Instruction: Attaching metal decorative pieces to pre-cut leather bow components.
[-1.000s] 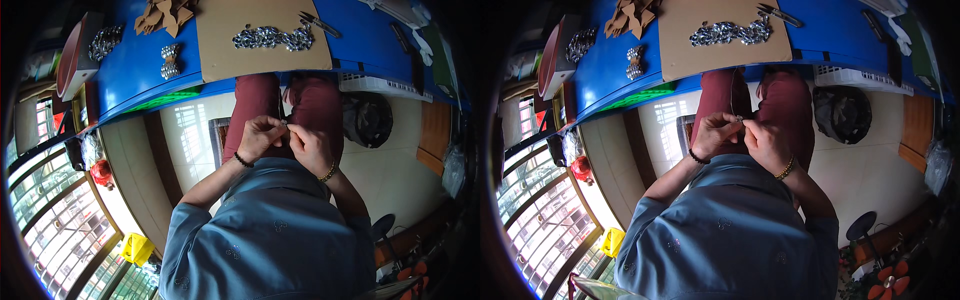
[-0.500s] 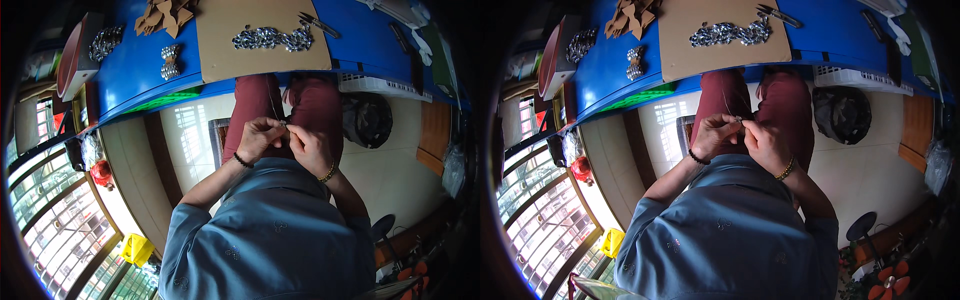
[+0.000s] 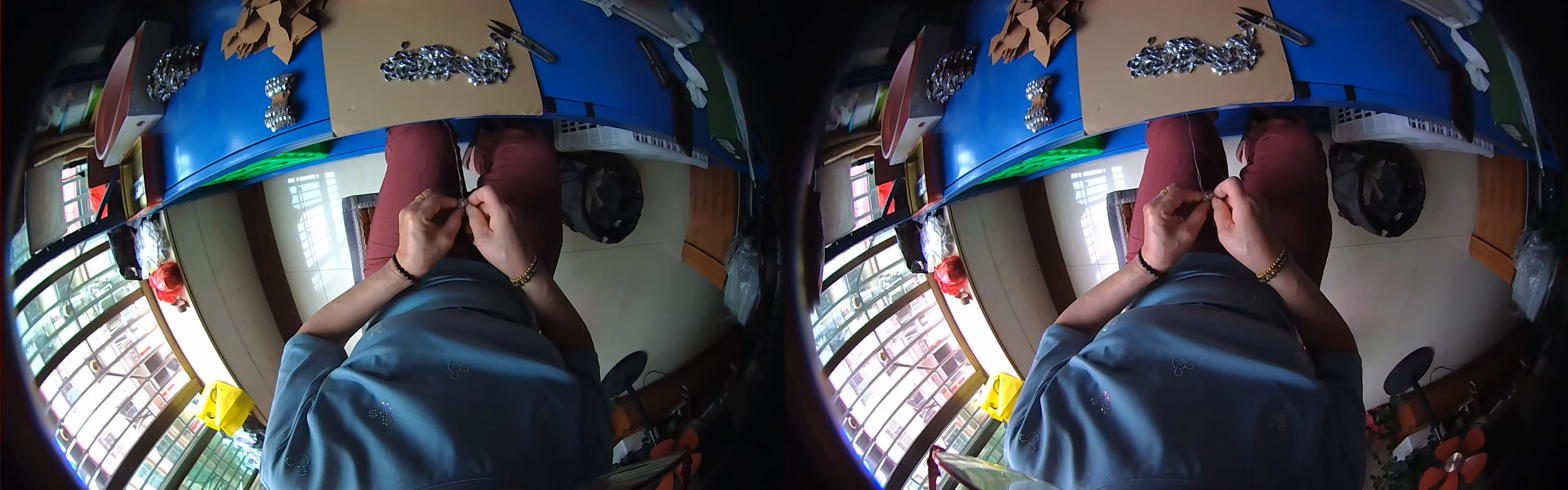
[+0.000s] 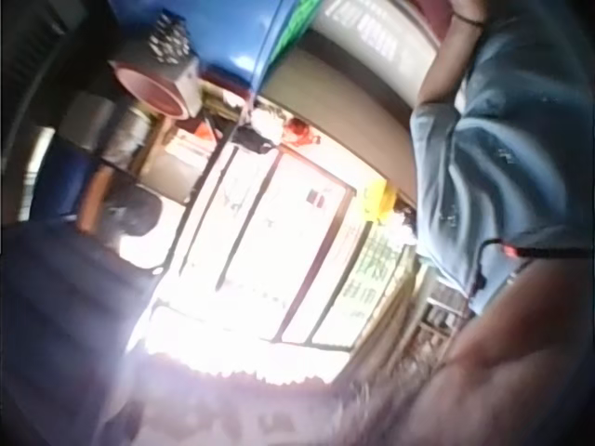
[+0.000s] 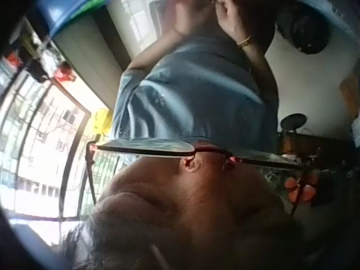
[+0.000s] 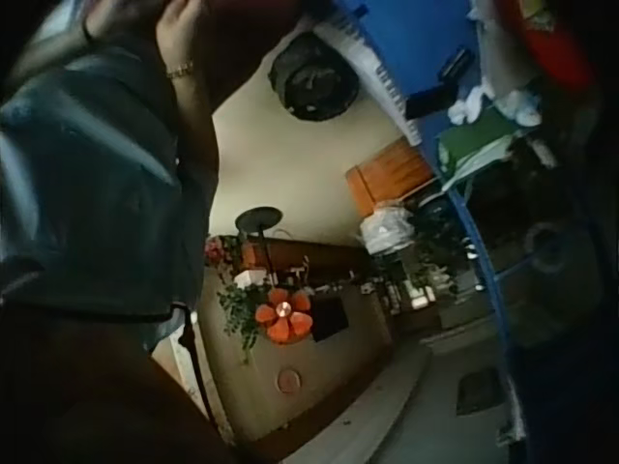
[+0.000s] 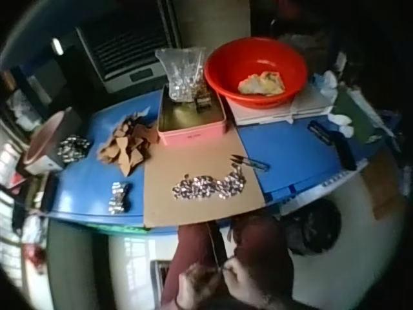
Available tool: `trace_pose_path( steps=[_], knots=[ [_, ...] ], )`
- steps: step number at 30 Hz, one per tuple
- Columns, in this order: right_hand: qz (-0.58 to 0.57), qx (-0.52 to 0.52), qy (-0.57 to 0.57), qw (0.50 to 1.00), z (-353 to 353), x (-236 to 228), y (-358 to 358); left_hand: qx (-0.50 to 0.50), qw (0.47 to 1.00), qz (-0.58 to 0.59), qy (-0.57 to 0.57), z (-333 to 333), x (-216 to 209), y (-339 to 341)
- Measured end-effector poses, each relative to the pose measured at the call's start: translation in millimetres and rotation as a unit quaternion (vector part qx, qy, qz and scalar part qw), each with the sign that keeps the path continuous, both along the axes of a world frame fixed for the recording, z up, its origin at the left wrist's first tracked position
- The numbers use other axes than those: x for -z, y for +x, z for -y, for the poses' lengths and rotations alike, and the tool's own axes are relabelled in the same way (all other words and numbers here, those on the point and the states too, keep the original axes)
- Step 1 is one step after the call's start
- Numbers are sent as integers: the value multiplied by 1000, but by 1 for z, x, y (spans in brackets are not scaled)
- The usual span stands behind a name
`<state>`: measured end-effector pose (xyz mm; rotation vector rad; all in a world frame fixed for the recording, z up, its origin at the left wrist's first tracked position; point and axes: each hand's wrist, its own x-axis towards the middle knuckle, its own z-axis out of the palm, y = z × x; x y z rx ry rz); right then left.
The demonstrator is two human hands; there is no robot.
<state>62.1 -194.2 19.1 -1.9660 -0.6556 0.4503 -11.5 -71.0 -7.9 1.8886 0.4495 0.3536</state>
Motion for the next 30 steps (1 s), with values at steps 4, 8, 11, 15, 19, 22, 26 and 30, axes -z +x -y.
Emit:
trace_pose_path(
  steps=[4,8,11,15,19,22,26,30],
  knots=[
    [206,40,43,977,10,-32,15,55,987,-7,150,-11,-12,5],
    [310,23,117,943,-2,-63,23,119,969,16,216,-11,-27,9],
    [229,4,87,970,-3,-39,27,170,955,25,242,-13,-31,12],
    [-42,-32,-14,999,6,-22,33,172,947,33,268,-22,-31,10],
    [-175,-67,66,980,5,5,28,179,943,47,277,-22,-35,12],
    [-200,-67,108,972,5,17,22,201,945,75,247,-21,-34,13],
    [-240,-5,105,965,4,27,16,206,958,30,198,-17,-37,11],
    [-336,111,180,918,1,32,16,210,974,-5,89,-12,-34,11]
  ],
)
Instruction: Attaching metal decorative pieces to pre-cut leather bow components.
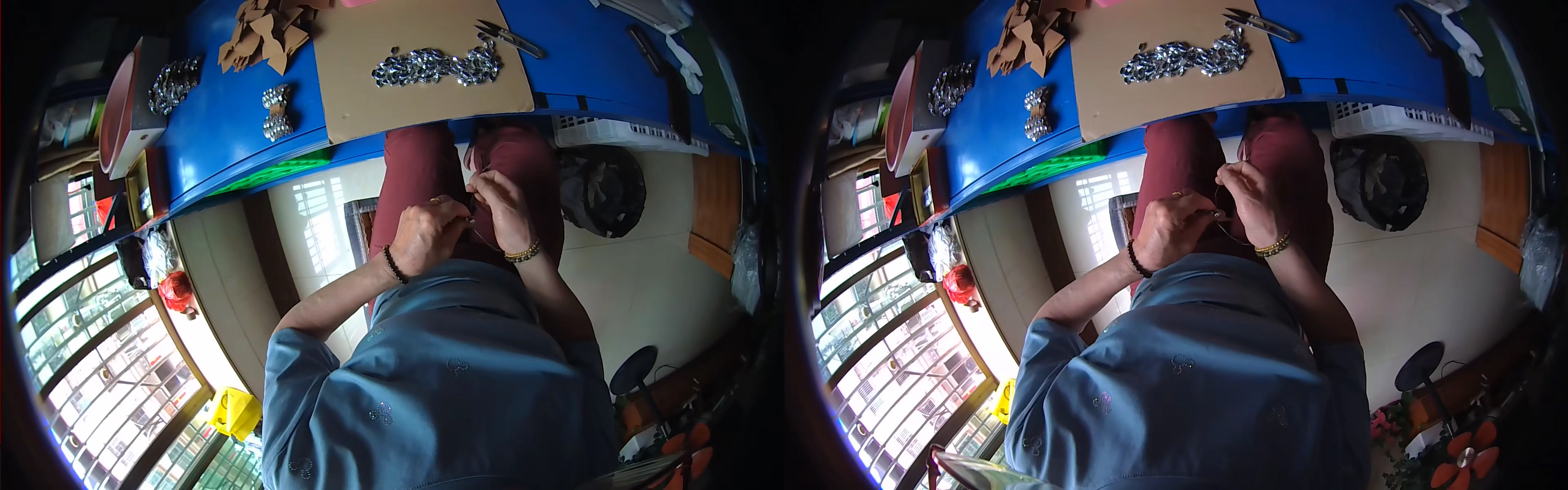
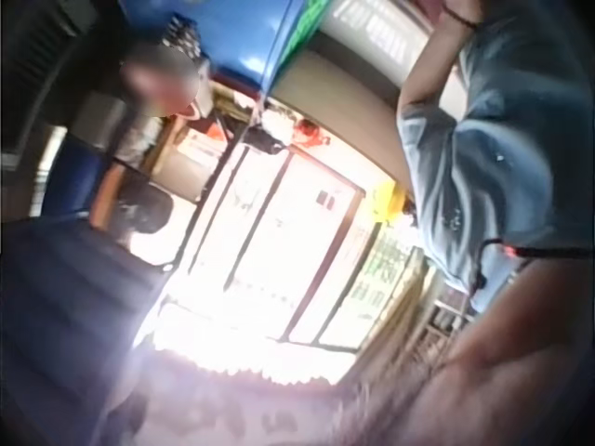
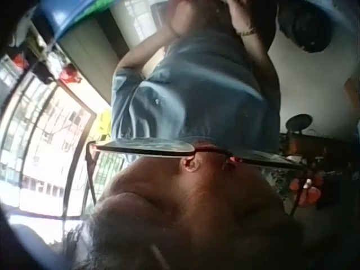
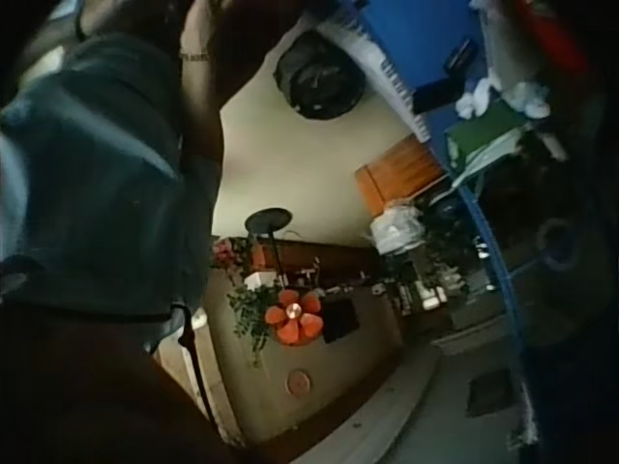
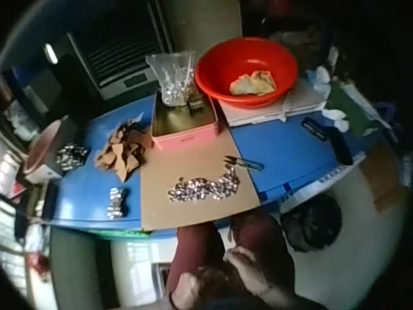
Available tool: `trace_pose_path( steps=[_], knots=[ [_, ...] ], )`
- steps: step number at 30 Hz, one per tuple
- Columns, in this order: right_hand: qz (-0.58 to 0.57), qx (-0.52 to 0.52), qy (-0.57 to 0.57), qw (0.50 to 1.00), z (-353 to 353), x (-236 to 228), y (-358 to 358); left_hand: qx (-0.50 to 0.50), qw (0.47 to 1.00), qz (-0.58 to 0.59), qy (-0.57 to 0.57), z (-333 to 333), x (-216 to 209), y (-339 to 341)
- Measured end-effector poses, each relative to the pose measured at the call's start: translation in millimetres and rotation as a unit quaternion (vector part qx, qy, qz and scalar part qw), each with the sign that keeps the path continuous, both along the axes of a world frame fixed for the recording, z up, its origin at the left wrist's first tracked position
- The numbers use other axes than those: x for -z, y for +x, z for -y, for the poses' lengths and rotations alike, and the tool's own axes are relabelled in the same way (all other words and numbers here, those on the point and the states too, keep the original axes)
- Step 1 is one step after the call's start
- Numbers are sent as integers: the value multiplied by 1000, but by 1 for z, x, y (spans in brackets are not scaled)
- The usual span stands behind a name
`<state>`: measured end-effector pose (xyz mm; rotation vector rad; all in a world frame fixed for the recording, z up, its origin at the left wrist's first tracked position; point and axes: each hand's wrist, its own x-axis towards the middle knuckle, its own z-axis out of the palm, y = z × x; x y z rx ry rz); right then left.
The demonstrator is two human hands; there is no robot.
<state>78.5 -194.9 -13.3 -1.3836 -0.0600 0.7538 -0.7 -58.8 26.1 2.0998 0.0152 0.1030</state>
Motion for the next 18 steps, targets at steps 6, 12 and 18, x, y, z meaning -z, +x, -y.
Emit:
trace_pose_path(
  steps=[6,12,18],
  knots=[
    [-259,94,237,932,5,-11,8,-1,998,-36,-48,-3,7,1],
    [-192,134,276,932,67,11,45,-8,992,-83,-94,-18,0,4],
    [-106,324,256,904,271,58,95,-24,993,-77,-85,-42,-6,4]
  ],
)
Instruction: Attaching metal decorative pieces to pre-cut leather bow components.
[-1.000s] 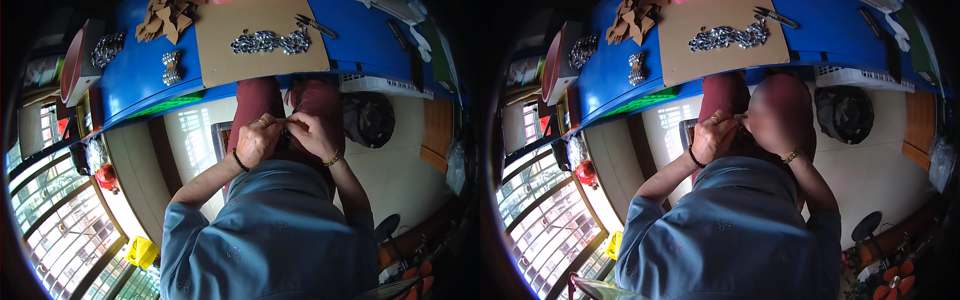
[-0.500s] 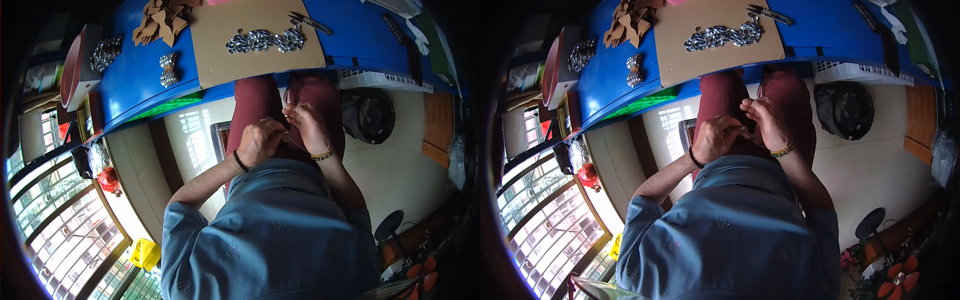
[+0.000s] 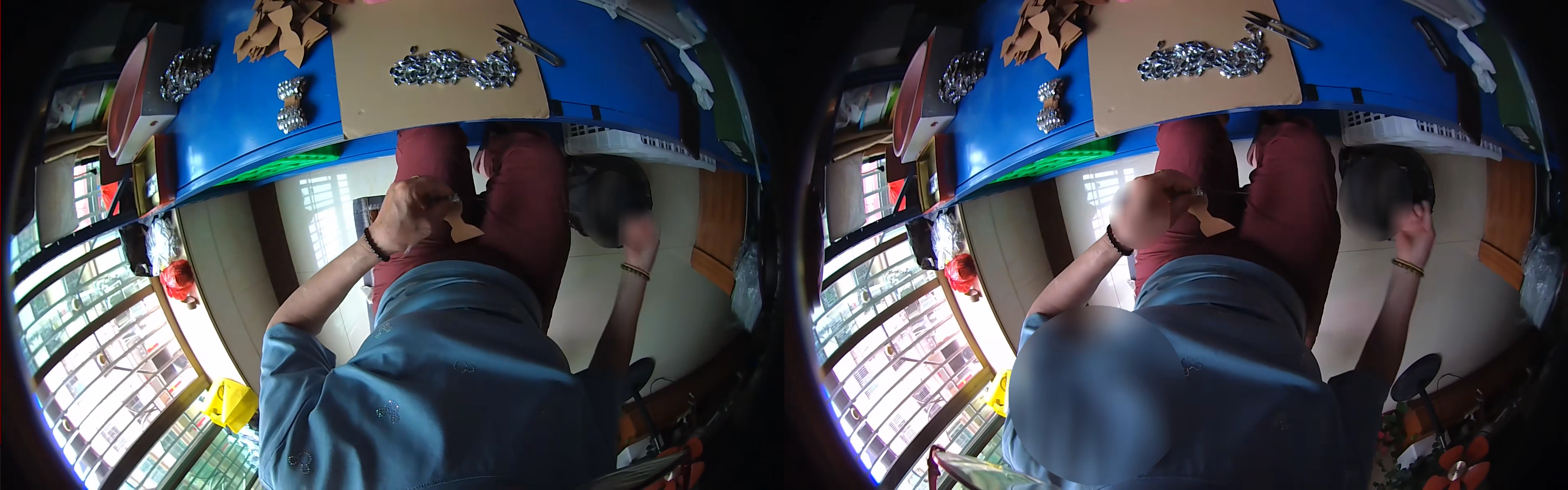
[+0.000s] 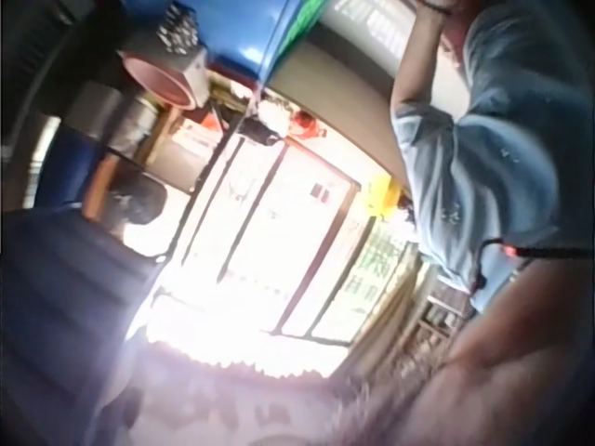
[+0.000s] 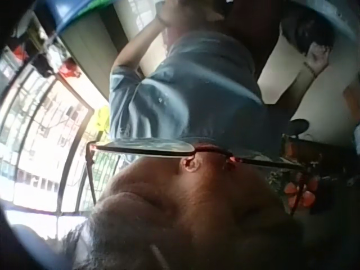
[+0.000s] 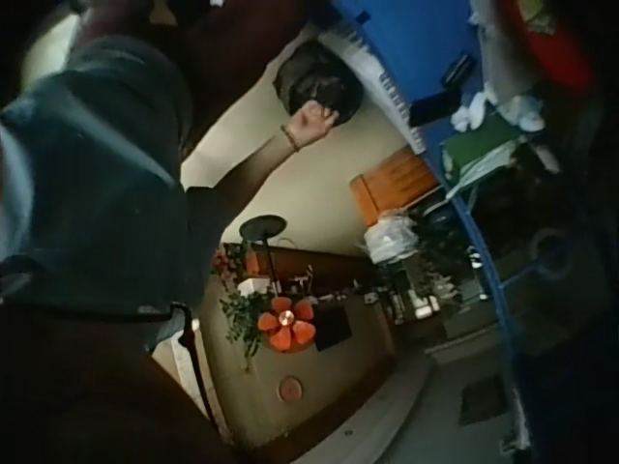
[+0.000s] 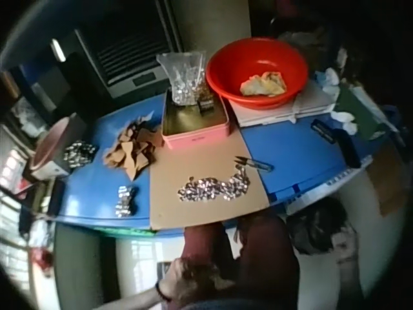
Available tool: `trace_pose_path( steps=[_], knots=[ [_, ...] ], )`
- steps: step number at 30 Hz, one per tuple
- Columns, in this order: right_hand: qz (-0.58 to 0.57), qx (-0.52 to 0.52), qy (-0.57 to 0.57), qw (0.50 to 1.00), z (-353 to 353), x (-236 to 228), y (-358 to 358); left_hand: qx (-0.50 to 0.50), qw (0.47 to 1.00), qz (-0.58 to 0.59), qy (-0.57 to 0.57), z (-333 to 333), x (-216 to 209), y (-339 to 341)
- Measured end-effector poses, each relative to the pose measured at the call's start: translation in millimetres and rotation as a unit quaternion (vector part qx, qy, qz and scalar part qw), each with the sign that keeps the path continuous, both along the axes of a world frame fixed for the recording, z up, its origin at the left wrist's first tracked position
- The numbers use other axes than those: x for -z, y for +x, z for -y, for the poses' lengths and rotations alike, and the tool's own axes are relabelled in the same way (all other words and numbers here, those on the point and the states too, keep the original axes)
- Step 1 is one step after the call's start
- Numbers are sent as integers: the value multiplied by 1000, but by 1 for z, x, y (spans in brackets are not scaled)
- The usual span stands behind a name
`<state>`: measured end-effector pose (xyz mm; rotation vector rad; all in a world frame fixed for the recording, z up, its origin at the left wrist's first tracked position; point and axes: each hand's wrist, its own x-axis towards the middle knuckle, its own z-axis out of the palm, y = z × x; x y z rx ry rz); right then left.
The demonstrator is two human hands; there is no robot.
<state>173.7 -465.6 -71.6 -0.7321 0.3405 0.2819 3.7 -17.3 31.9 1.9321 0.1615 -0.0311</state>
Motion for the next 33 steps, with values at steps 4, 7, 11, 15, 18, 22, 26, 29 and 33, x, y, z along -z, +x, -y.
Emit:
trace_pose_path(
  steps=[4,7,11,15,18,22,26,29,33],
  knots=[
    [-65,72,-76,992,111,21,-3,7,1000,-29,5,-10,7,1],
    [-84,110,-157,978,145,24,-15,22,999,-47,10,-17,9,1],
    [-99,160,-235,954,204,41,-36,14,998,-56,1,-27,7,5],
    [-136,223,-303,916,236,42,-53,19,998,-34,46,-41,1,5],
    [-162,260,-341,889,250,40,-62,15,995,-54,83,-46,-9,5],
    [-196,304,-376,853,266,32,-70,45,992,-65,95,-60,-7,3],
    [-188,291,-403,847,294,21,-74,143,985,-93,21,-65,-15,3],
    [-163,233,-403,870,308,21,-69,133,985,-105,11,-67,-10,1],
    [-162,144,-350,911,355,50,-71,149,981,-106,60,-63,-14,4]
  ],
)
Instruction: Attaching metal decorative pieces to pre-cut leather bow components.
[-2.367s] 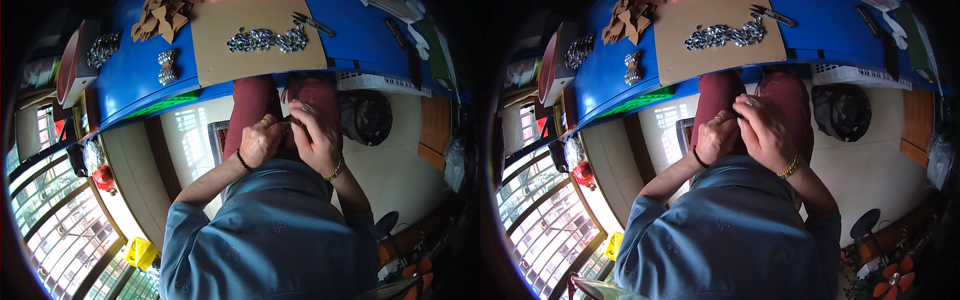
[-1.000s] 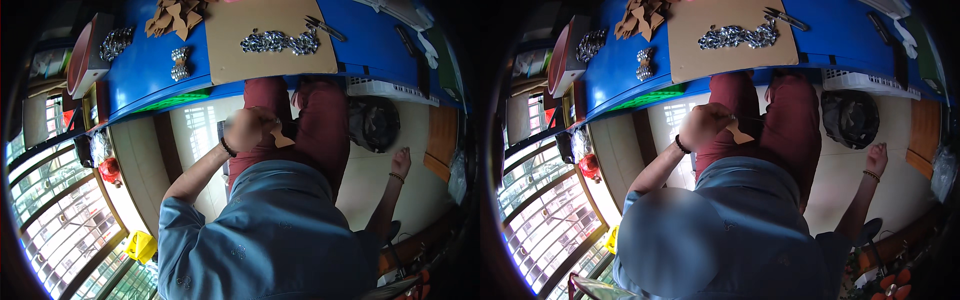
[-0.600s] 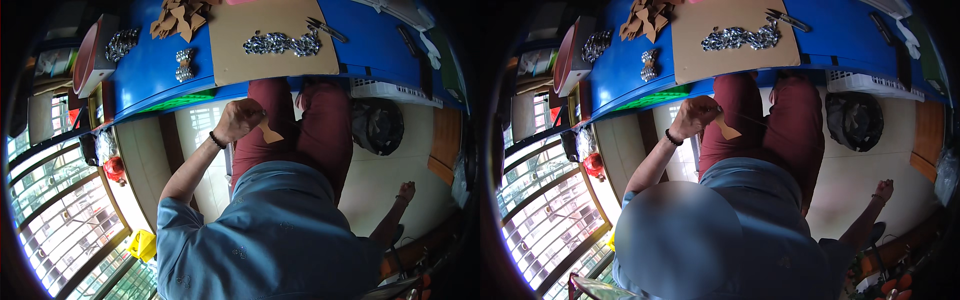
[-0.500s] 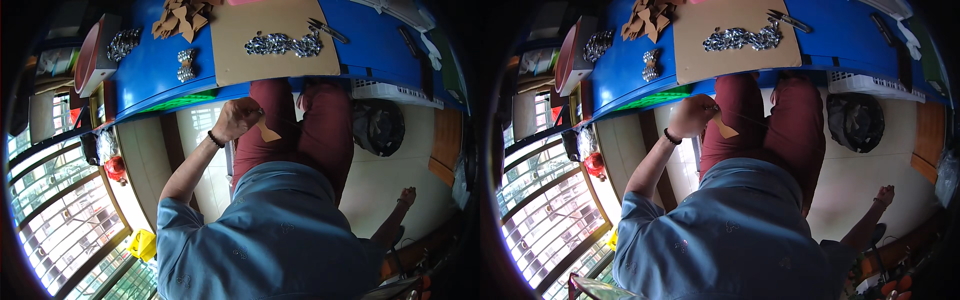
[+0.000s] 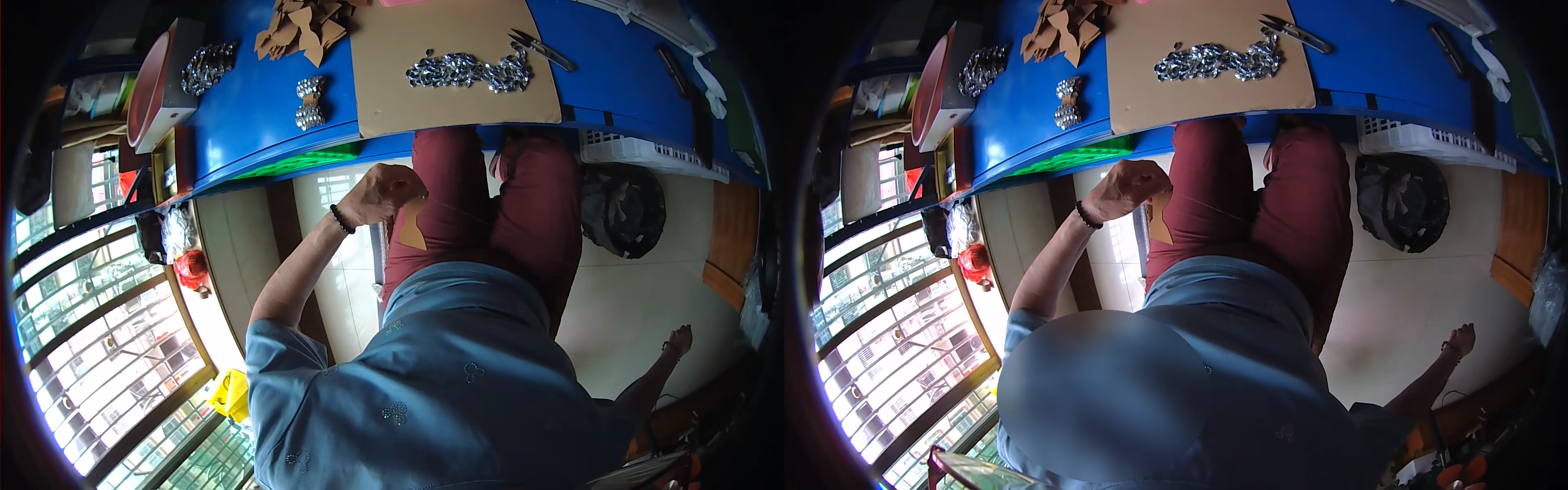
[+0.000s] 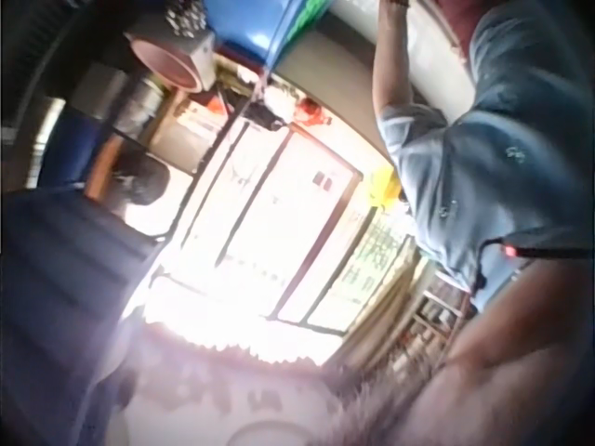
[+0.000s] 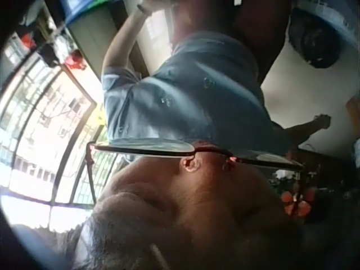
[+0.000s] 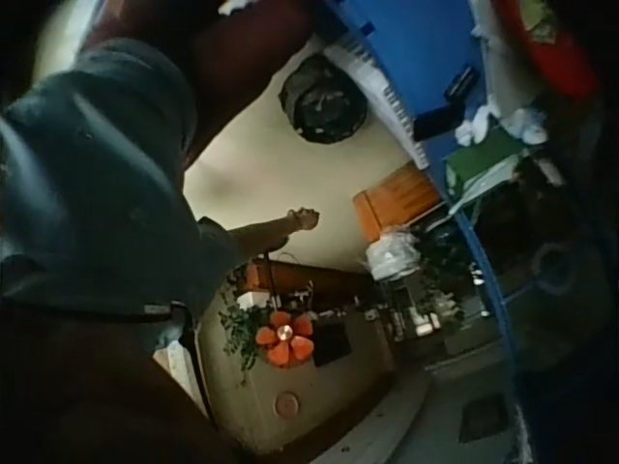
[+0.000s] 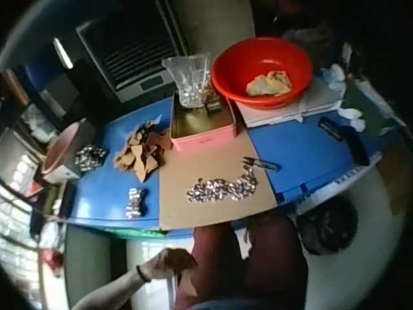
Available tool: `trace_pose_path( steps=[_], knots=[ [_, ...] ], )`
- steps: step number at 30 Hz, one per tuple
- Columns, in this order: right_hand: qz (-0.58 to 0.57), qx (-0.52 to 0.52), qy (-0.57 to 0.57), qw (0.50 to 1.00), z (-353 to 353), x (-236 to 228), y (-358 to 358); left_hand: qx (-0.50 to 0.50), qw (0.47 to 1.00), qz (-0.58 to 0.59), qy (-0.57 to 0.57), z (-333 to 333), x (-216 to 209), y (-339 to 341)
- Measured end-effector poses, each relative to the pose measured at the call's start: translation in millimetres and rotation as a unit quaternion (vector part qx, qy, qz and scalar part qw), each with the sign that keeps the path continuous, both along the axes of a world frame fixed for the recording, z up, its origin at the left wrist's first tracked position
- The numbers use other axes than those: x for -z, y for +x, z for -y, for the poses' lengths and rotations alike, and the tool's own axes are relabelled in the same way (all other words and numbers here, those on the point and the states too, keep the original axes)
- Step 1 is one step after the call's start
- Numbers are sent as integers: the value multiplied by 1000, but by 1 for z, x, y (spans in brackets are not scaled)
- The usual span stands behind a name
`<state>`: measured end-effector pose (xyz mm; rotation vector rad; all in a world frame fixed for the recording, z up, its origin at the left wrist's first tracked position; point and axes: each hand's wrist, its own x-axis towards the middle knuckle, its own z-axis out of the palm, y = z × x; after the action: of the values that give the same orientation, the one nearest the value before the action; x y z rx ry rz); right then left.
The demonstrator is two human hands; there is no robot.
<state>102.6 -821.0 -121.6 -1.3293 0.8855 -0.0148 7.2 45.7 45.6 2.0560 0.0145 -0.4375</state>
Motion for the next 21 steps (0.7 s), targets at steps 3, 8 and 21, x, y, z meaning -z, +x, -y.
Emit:
trace_pose_path(
  steps=[3,8,21],
  knots=[
    [-169,-180,-315,917,103,-17,-7,-8,1000,18,-21,-5,23,-12],
    [-35,-307,-817,487,65,17,-9,-27,999,-3,-40,22,50,-15],
    [8,-698,137,703,-597,-134,-41,-26,966,-81,-245,66,23,-7]
  ],
)
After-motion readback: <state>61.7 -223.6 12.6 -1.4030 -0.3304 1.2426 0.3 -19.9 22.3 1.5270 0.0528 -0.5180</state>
